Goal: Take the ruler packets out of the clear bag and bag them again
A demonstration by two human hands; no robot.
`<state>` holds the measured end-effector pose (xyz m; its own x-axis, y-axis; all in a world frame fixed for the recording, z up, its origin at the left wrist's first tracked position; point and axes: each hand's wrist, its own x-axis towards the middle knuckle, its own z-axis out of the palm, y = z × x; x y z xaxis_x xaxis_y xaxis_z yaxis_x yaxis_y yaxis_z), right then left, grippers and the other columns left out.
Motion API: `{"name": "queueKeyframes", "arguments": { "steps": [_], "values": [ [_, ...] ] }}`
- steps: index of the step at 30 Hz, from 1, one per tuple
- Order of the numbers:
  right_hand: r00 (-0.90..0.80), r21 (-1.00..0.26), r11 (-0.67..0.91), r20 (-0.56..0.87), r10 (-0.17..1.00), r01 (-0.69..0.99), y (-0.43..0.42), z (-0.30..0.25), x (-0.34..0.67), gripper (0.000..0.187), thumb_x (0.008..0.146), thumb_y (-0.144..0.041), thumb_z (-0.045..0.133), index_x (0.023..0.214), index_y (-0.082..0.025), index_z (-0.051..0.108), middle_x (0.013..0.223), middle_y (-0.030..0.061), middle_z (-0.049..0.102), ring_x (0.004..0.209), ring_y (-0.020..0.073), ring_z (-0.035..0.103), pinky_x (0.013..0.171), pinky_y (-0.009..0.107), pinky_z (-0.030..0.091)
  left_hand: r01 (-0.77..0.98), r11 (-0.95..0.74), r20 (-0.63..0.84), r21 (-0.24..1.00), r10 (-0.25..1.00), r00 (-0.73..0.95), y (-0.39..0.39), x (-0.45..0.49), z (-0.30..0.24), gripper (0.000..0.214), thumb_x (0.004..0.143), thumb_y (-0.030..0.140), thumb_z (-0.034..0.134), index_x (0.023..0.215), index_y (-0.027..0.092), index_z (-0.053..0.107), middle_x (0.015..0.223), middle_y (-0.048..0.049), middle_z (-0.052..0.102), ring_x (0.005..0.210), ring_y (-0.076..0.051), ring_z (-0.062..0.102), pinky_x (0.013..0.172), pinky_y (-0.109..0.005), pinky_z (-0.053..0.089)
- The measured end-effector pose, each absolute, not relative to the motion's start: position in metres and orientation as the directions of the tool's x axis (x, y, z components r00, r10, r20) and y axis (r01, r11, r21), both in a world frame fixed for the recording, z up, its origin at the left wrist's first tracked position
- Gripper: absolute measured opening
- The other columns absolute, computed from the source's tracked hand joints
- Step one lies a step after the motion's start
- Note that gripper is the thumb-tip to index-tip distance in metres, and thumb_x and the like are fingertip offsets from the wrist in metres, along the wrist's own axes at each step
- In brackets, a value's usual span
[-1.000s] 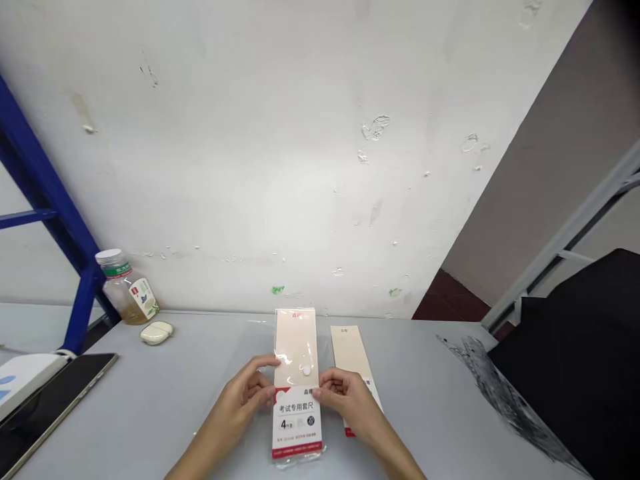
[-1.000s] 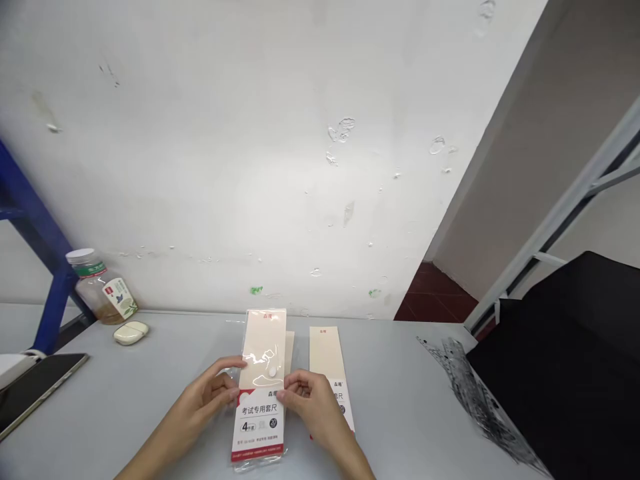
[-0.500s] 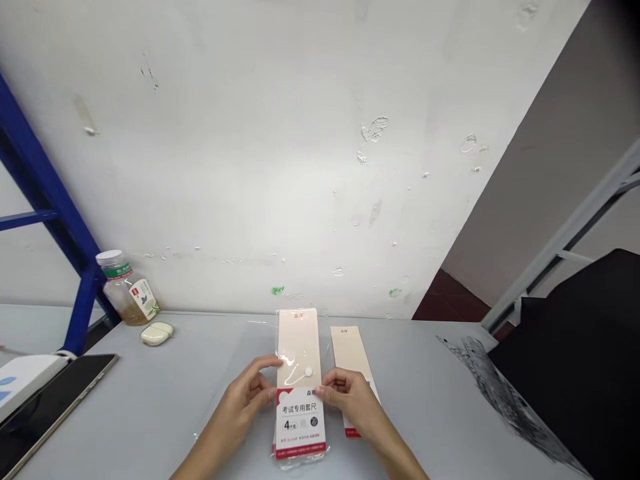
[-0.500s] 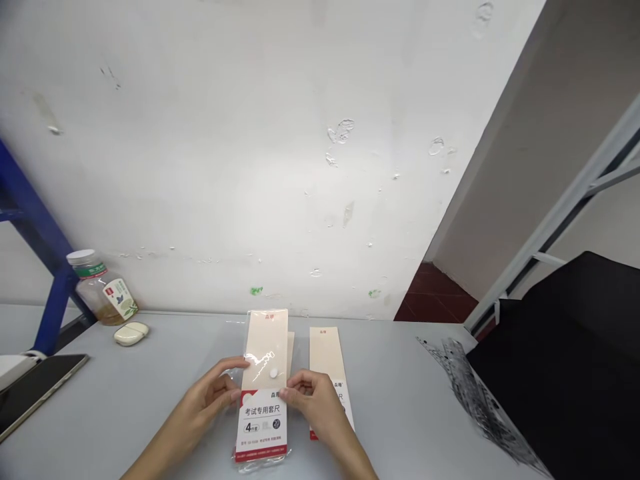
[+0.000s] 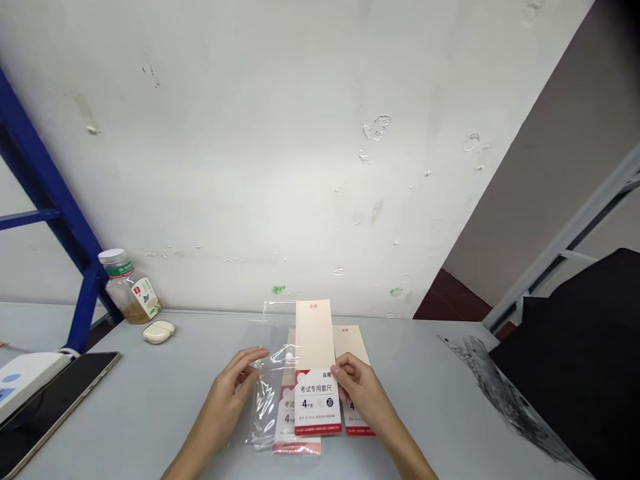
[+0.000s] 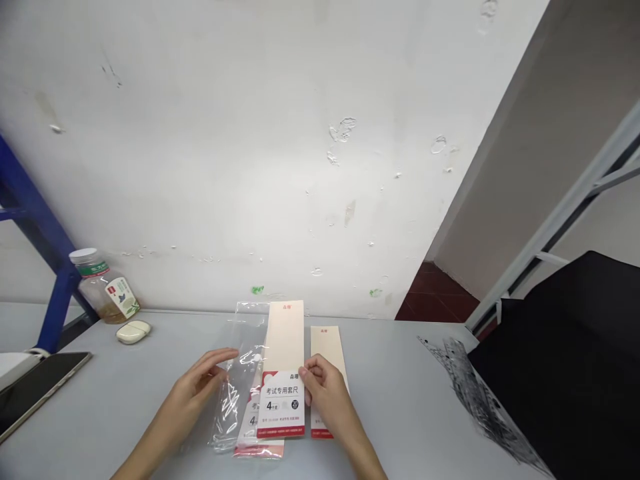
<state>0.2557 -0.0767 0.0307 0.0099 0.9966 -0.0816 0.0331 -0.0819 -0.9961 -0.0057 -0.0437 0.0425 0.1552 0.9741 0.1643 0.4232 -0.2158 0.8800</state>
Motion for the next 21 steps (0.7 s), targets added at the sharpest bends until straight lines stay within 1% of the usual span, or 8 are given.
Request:
{"name": "queueKeyframes", "arguments": {
  "steps": [5,7,9,11,13,17,21],
  "values": [
    [0.092,-0.988,-0.121,-0.112,0.989,0.100,-0.067,0.021,0.289,0.040,0.074,-0.061,0.060,0.071,-0.023,0.049,0.049,-0.0114,0.032,0.044,0.0085,0.027,0.046,0.023,0.025,0.595,-0.157,0.184,0.788,0.983,0.016,-0.035,-0.026,0.034,0.037,0.083,0.034,0.043,0.106,0.028,0.071,0.116,-0.0032,0.068,0.079,-0.019,0.066,0.073,-0.032,0.055],
    [0.106,-0.984,-0.134,-0.122,0.987,0.114,-0.064,0.016,0.307,0.037,0.073,-0.058,0.062,0.074,-0.024,0.049,0.052,-0.0114,0.031,0.047,0.0091,0.029,0.047,0.024,0.026,0.649,-0.129,0.190,0.750,0.982,-0.025,-0.031,-0.033,0.028,0.039,0.082,0.030,0.040,0.108,0.026,0.070,0.117,-0.0032,0.067,0.085,-0.020,0.067,0.076,-0.032,0.055],
    [0.119,-0.975,-0.160,-0.142,0.983,0.157,-0.063,0.010,0.322,0.032,0.073,-0.053,0.062,0.073,-0.024,0.049,0.053,-0.0115,0.029,0.048,0.0093,0.029,0.048,0.024,0.026,0.695,-0.116,0.205,0.710,0.978,-0.046,-0.028,-0.038,0.022,0.041,0.083,0.026,0.037,0.108,0.024,0.068,0.119,-0.0042,0.066,0.096,-0.022,0.066,0.083,-0.033,0.054],
    [0.129,-0.964,-0.185,-0.162,0.978,0.190,-0.065,0.005,0.333,0.027,0.073,-0.048,0.062,0.072,-0.024,0.048,0.052,-0.0113,0.030,0.047,0.0093,0.029,0.048,0.025,0.025,0.739,-0.128,0.225,0.662,0.974,-0.033,-0.027,-0.040,0.015,0.042,0.084,0.021,0.033,0.109,0.022,0.067,0.119,-0.0051,0.066,0.106,-0.023,0.063,0.090,-0.036,0.052],
    [0.133,-0.955,-0.202,-0.176,0.975,0.218,-0.067,0.001,0.338,0.022,0.074,-0.043,0.062,0.073,-0.025,0.049,0.048,-0.0111,0.034,0.045,0.0099,0.031,0.047,0.026,0.026,0.788,-0.144,0.228,0.599,0.974,0.005,-0.027,-0.042,0.009,0.044,0.085,0.017,0.032,0.111,0.023,0.066,0.122,-0.0050,0.064,0.111,-0.024,0.060,0.092,-0.039,0.051],
    [0.116,-0.918,-0.261,-0.237,0.965,0.299,-0.067,-0.004,0.340,0.013,0.073,-0.033,0.060,0.078,-0.025,0.051,0.044,-0.0093,0.047,0.041,0.0110,0.038,0.045,0.025,0.029,0.883,-0.131,0.192,0.450,0.980,0.047,-0.027,-0.045,0.001,0.051,0.080,0.007,0.031,0.110,0.028,0.068,0.129,-0.0055,0.058,0.106,-0.026,0.060,0.079,-0.038,0.054],
    [0.094,-0.888,-0.306,-0.291,0.952,0.342,-0.064,-0.002,0.339,0.015,0.072,-0.027,0.059,0.084,-0.025,0.051,0.049,-0.0091,0.049,0.043,0.0116,0.045,0.044,0.024,0.033,0.918,-0.173,0.225,0.357,0.970,0.095,-0.026,-0.047,-0.006,0.054,0.077,0.004,0.034,0.110,0.029,0.068,0.128,-0.0061,0.058,0.100,-0.025,0.059,0.075,-0.036,0.054]
  ]
}}
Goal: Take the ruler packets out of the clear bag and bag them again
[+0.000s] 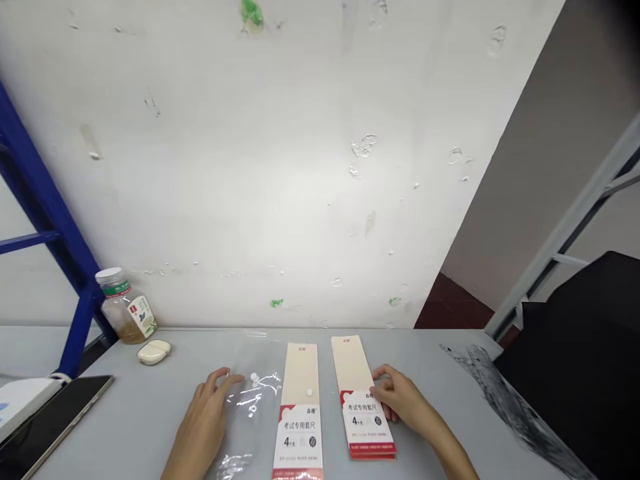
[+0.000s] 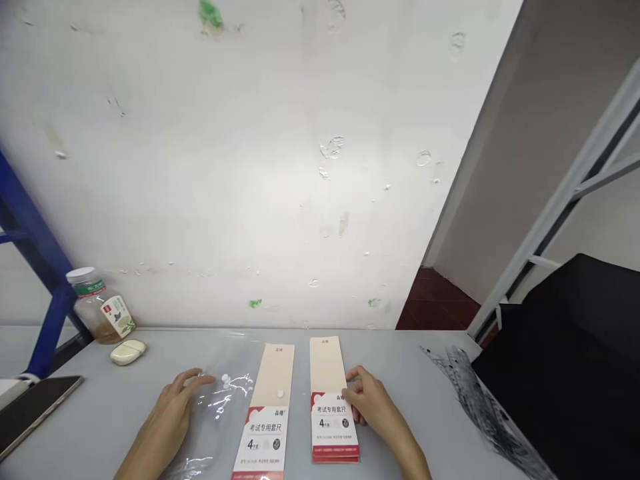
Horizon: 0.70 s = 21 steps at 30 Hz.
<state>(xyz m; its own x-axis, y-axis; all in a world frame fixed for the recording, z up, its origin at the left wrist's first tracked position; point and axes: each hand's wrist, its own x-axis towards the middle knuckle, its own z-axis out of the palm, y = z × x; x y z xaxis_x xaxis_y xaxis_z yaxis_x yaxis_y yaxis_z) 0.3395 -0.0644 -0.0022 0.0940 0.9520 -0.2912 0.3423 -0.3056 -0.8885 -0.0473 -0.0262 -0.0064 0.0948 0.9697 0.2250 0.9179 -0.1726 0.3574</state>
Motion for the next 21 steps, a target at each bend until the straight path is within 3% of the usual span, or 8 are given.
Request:
{"name": "queueKeyframes", "arguments": {
  "steps": [4,7,10,15,19,21],
  "values": [
    [0.117,-0.868,-0.313,-0.291,0.950,0.386,-0.067,0.003,0.339,0.020,0.071,-0.028,0.060,0.088,-0.024,0.050,0.061,-0.0081,0.051,0.049,0.0115,0.049,0.044,0.023,0.033,0.932,-0.207,0.305,0.299,0.946,0.112,-0.025,-0.048,-0.012,0.051,0.079,0.006,0.035,0.109,0.031,0.069,0.125,-0.0052,0.060,0.097,-0.025,0.058,0.074,-0.036,0.053],
    [0.209,-0.787,-0.321,-0.247,0.946,0.527,-0.071,0.013,0.335,0.015,0.074,-0.029,0.058,0.085,-0.025,0.048,0.065,-0.0070,0.049,0.054,0.0124,0.048,0.046,0.023,0.033,0.945,-0.240,0.399,0.222,0.907,0.136,-0.025,-0.046,-0.010,0.053,0.080,0.005,0.034,0.112,0.029,0.069,0.130,-0.0082,0.058,0.100,-0.028,0.057,0.075,-0.040,0.053],
    [0.246,-0.732,-0.295,-0.177,0.953,0.614,-0.077,0.031,0.318,0.010,0.079,-0.031,0.055,0.079,-0.025,0.047,0.066,-0.0056,0.048,0.060,0.0137,0.047,0.051,0.024,0.034,0.899,-0.405,0.449,0.169,0.843,0.295,-0.029,-0.037,-0.003,0.049,0.086,0.008,0.035,0.117,0.030,0.067,0.132,-0.0069,0.058,0.109,-0.030,0.054,0.082,-0.044,0.051],
    [0.037,-0.747,-0.134,-0.146,0.989,0.652,-0.092,0.051,0.260,0.019,0.088,-0.034,0.044,0.082,-0.025,0.058,0.081,-0.0003,0.061,0.074,0.0170,0.058,0.061,0.025,0.041,0.686,-0.703,0.331,0.188,0.703,0.630,-0.045,-0.012,0.008,0.032,0.093,0.024,0.051,0.120,0.039,0.062,0.129,0.0018,0.061,0.118,-0.025,0.051,0.092,-0.038,0.049],
    [0.056,-0.662,-0.091,-0.074,0.996,0.744,-0.097,0.041,0.222,0.014,0.085,-0.025,0.048,0.082,-0.024,0.062,0.089,0.0023,0.065,0.082,0.0202,0.062,0.070,0.028,0.040,0.631,-0.727,0.253,0.270,0.686,0.682,-0.052,-0.001,0.006,0.029,0.087,0.023,0.062,0.112,0.036,0.064,0.122,0.0020,0.064,0.117,-0.025,0.052,0.093,-0.037,0.048],
    [0.058,-0.684,-0.089,-0.068,0.996,0.724,-0.096,0.033,0.215,0.011,0.084,-0.026,0.051,0.082,-0.025,0.062,0.086,0.0021,0.066,0.082,0.0214,0.063,0.070,0.029,0.039,0.639,-0.704,0.213,0.311,0.706,0.675,-0.052,0.000,0.006,0.030,0.086,0.021,0.063,0.111,0.036,0.065,0.122,0.0017,0.064,0.117,-0.026,0.052,0.094,-0.038,0.047]
  ]
}}
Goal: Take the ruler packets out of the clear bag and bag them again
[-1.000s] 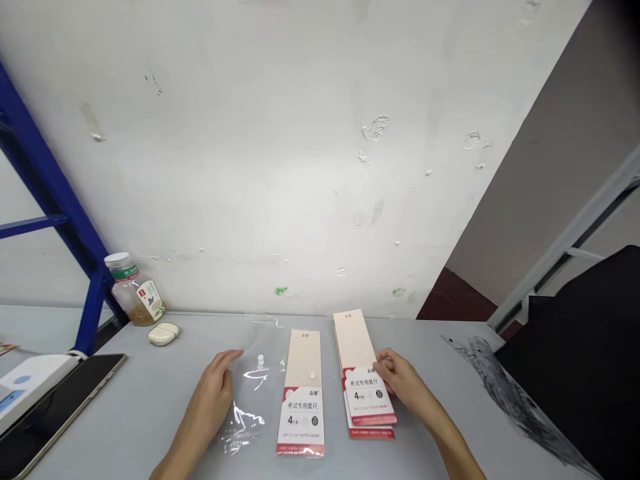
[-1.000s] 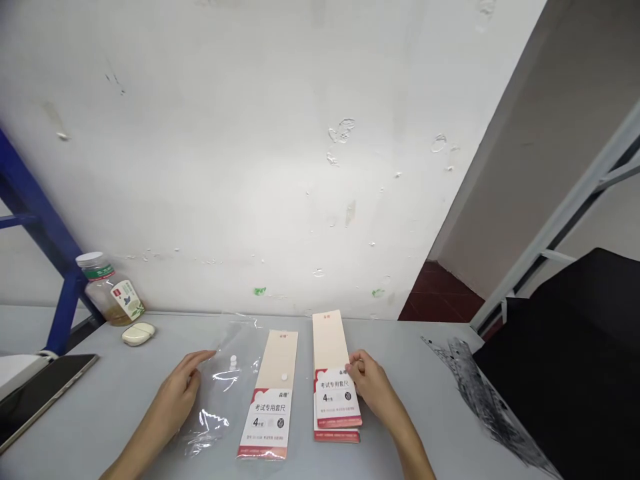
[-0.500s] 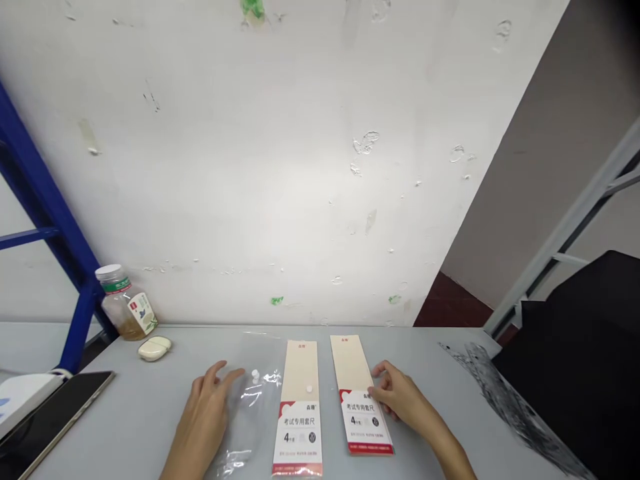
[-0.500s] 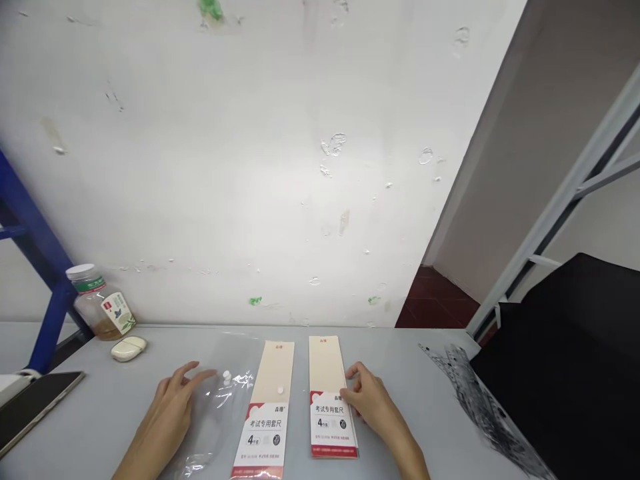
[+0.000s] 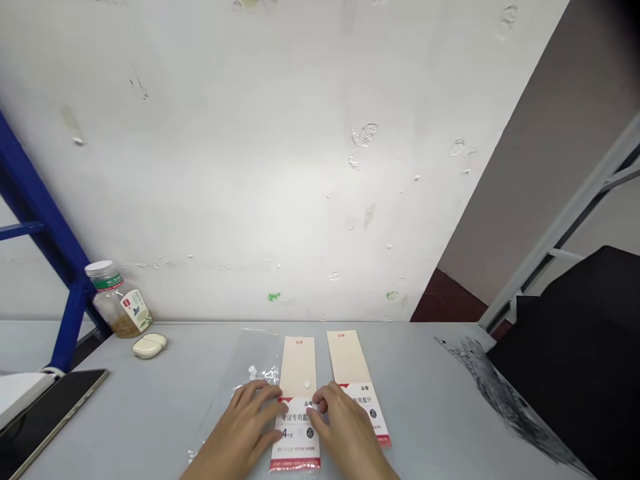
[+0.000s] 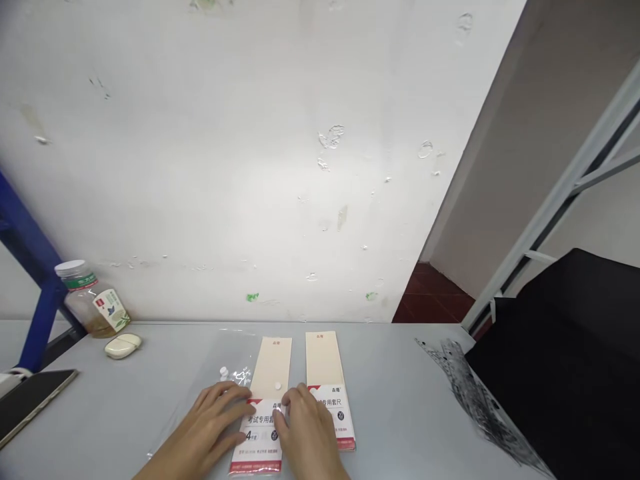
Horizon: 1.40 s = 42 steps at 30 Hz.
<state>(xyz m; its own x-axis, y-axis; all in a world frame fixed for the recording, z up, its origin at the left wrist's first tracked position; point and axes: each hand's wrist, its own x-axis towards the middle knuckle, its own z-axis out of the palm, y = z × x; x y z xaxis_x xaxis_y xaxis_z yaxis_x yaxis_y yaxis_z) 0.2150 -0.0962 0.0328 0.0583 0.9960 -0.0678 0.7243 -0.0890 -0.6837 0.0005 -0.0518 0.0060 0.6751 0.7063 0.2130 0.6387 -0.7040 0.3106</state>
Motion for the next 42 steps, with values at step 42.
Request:
{"name": "queueKeyframes", "arguments": {
  "steps": [42],
  "values": [
    [-0.063,-0.990,-0.104,-0.110,0.992,0.092,-0.082,0.036,0.236,0.030,0.076,-0.050,0.065,0.075,-0.020,0.061,0.073,0.0000,0.060,0.068,0.0154,0.050,0.066,0.027,0.040,0.156,0.017,-0.062,0.988,0.957,0.284,-0.052,0.007,0.049,0.040,0.077,0.058,0.064,0.100,0.025,0.060,0.094,-0.0029,0.066,0.087,-0.022,0.064,0.076,-0.032,0.052]
  ]
}}
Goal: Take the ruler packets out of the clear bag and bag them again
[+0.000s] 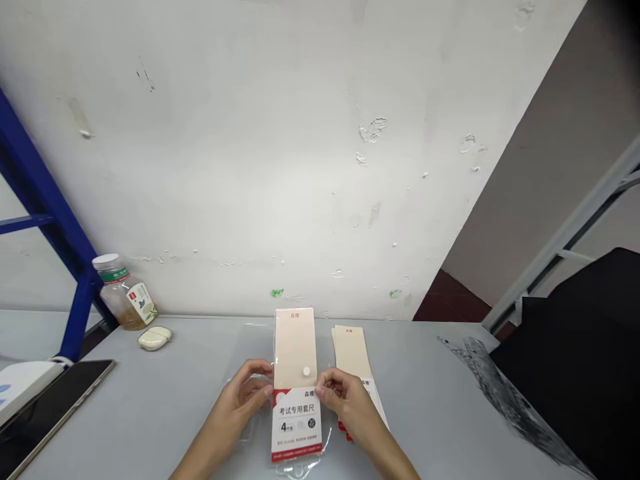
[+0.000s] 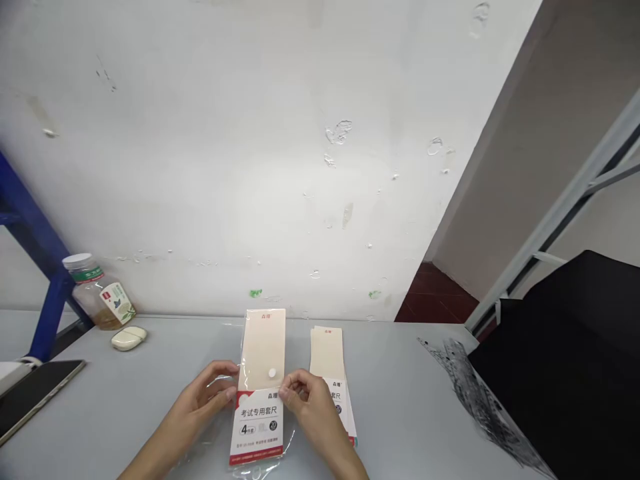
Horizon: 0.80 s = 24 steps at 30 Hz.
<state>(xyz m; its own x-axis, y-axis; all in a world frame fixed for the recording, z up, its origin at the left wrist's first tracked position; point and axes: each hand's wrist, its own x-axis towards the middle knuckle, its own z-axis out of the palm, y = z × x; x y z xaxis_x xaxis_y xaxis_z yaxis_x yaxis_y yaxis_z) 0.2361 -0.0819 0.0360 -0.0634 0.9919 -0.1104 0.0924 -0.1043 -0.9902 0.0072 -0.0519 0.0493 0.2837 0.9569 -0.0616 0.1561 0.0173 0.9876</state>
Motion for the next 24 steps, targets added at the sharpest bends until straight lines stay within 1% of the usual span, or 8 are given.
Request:
{"name": "queueKeyframes", "arguments": {
  "steps": [3,7,10,13,15,18,21,24],
  "values": [
    [-0.078,-0.991,-0.099,-0.106,0.991,0.093,-0.083,0.038,0.232,0.028,0.075,-0.047,0.066,0.073,-0.020,0.062,0.071,-0.0005,0.059,0.065,0.0141,0.048,0.062,0.025,0.039,0.108,0.005,-0.031,0.994,0.969,0.245,-0.054,0.014,0.054,0.043,0.072,0.059,0.068,0.094,0.023,0.058,0.079,-0.0009,0.062,0.076,-0.021,0.061,0.068,-0.031,0.051],
    [-0.034,-0.992,-0.098,-0.100,0.994,0.076,-0.080,0.035,0.234,0.028,0.077,-0.048,0.063,0.071,-0.021,0.058,0.070,-0.0009,0.057,0.067,0.0153,0.050,0.065,0.026,0.041,0.140,-0.039,0.009,0.989,0.979,0.205,-0.052,0.011,0.057,0.041,0.074,0.059,0.065,0.093,0.024,0.058,0.080,-0.0008,0.060,0.073,-0.020,0.059,0.064,-0.030,0.050],
    [0.031,-0.993,-0.080,-0.078,0.996,0.087,-0.079,0.032,0.237,0.032,0.078,-0.053,0.060,0.072,-0.022,0.056,0.074,-0.0005,0.057,0.070,0.0162,0.051,0.067,0.027,0.043,0.197,-0.084,0.049,0.977,0.983,0.177,-0.050,0.003,0.054,0.034,0.080,0.055,0.061,0.095,0.025,0.060,0.086,-0.0012,0.060,0.073,-0.018,0.058,0.066,-0.030,0.051],
    [0.028,-0.992,-0.056,-0.053,0.998,0.117,-0.081,0.032,0.236,0.033,0.080,-0.055,0.059,0.073,-0.022,0.056,0.097,0.0037,0.062,0.079,0.0178,0.055,0.072,0.028,0.045,0.248,-0.109,0.047,0.963,0.969,0.243,-0.048,-0.004,0.051,0.033,0.084,0.053,0.057,0.100,0.026,0.065,0.096,-0.0033,0.064,0.073,-0.018,0.058,0.071,-0.031,0.052],
    [0.019,-0.991,-0.048,-0.046,0.999,0.124,-0.083,0.033,0.233,0.034,0.081,-0.056,0.057,0.073,-0.022,0.057,0.112,0.0062,0.061,0.093,0.0215,0.057,0.079,0.030,0.045,0.266,-0.110,0.032,0.958,0.959,0.281,-0.048,-0.004,0.051,0.035,0.084,0.052,0.056,0.104,0.026,0.067,0.108,-0.0049,0.065,0.079,-0.019,0.060,0.074,-0.031,0.052],
    [0.036,-0.989,-0.036,-0.031,0.999,0.143,-0.083,0.034,0.231,0.036,0.083,-0.057,0.055,0.072,-0.023,0.056,0.114,0.0066,0.059,0.109,0.0252,0.053,0.081,0.030,0.045,0.233,-0.064,-0.010,0.970,0.953,0.303,-0.050,-0.001,0.054,0.035,0.081,0.052,0.061,0.106,0.028,0.068,0.120,-0.0041,0.063,0.098,-0.023,0.062,0.084,-0.032,0.052],
    [0.029,-0.985,-0.030,-0.025,0.999,0.169,-0.082,0.032,0.230,0.034,0.084,-0.055,0.054,0.074,-0.023,0.055,0.096,0.0038,0.061,0.089,0.0210,0.056,0.073,0.028,0.044,0.159,0.005,-0.056,0.987,0.947,0.317,-0.053,0.003,0.059,0.037,0.078,0.052,0.066,0.106,0.028,0.067,0.121,-0.0045,0.064,0.104,-0.026,0.064,0.085,-0.032,0.053],
    [-0.011,-0.996,-0.033,-0.034,0.999,0.084,-0.082,0.031,0.229,0.028,0.081,-0.049,0.060,0.080,-0.022,0.055,0.084,0.0010,0.059,0.075,0.0173,0.054,0.070,0.028,0.043,0.107,0.070,-0.098,0.992,0.952,0.288,-0.055,0.004,0.060,0.044,0.076,0.055,0.068,0.108,0.025,0.063,0.106,-0.0060,0.071,0.093,-0.026,0.068,0.079,-0.034,0.055]
  ]
}}
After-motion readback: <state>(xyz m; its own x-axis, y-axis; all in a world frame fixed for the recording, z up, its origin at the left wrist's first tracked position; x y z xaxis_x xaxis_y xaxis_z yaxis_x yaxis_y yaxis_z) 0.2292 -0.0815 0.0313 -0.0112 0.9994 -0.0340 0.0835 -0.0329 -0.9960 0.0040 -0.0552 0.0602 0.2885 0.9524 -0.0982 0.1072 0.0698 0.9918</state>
